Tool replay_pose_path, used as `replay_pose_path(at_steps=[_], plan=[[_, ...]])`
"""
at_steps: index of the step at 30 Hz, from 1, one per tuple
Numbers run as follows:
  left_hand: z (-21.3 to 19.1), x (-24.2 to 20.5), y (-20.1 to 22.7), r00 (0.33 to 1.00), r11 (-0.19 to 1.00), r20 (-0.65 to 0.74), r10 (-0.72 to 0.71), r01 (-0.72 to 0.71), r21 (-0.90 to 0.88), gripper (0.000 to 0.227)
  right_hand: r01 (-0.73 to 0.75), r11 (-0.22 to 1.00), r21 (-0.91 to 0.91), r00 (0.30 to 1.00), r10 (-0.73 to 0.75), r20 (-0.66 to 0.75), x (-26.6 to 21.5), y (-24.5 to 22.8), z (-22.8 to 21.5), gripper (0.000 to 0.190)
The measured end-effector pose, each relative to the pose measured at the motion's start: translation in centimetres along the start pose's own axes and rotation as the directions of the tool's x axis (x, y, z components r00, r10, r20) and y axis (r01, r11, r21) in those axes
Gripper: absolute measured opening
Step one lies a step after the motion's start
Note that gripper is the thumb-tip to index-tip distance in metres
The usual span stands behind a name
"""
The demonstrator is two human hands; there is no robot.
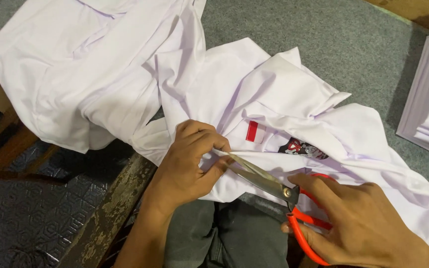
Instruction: Trimming loose threads from white shirts using scissors in a sewing factory finishing area.
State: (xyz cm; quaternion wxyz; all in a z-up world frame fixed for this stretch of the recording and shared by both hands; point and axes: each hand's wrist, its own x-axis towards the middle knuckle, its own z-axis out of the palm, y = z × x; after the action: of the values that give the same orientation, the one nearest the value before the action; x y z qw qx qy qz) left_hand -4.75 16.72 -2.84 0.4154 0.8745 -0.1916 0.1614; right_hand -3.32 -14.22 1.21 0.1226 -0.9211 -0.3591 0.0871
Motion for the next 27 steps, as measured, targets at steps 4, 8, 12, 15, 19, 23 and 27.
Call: replay_pose_path(at_steps=[4,8,12,15,19,23,27], plan=[[-0.1,0.1,0.0,0.989,0.986,0.029,-0.142,0.144,-0.083,0.015,0.018,0.983,-0.181,0.995,-0.035,-0.093,-1.4,0.5,1.3,0.07],[-0.4,0.5,-0.2,0.977,0.973,0.086,-0.193,0.202,-0.112,0.013,0.076,0.948,-0.31,0.968,-0.144,-0.204,-2.0,0.6,2.2,0.066],[-0.5,0.6,-0.5,0.958,0.957,0.126,-0.257,0.271,-0.105,0.015,0.085,0.917,-0.389,0.97,-0.166,-0.177,-1.6,0.5,2.3,0.071],[-0.6,0.5,-1.0,0.956,0.956,0.142,-0.255,0.272,-0.114,0.021,0.107,0.892,-0.439,0.955,-0.215,-0.203,-1.1,0.4,2.2,0.07],[-0.6,0.6,-1.4,0.956,0.946,0.164,-0.244,0.272,-0.176,0.018,0.154,0.895,-0.419,0.948,-0.254,-0.194,-0.8,0.5,2.2,0.068],[-0.6,0.6,-1.7,0.983,0.957,0.127,-0.13,0.158,-0.244,0.014,0.18,0.892,-0.415,0.942,-0.278,-0.189,-0.7,0.6,2.3,0.069],[-0.7,0.7,-1.7,0.981,0.956,0.127,-0.146,0.173,-0.238,0.016,0.201,0.887,-0.416,0.941,-0.294,-0.17,-0.7,0.6,2.1,0.073]])
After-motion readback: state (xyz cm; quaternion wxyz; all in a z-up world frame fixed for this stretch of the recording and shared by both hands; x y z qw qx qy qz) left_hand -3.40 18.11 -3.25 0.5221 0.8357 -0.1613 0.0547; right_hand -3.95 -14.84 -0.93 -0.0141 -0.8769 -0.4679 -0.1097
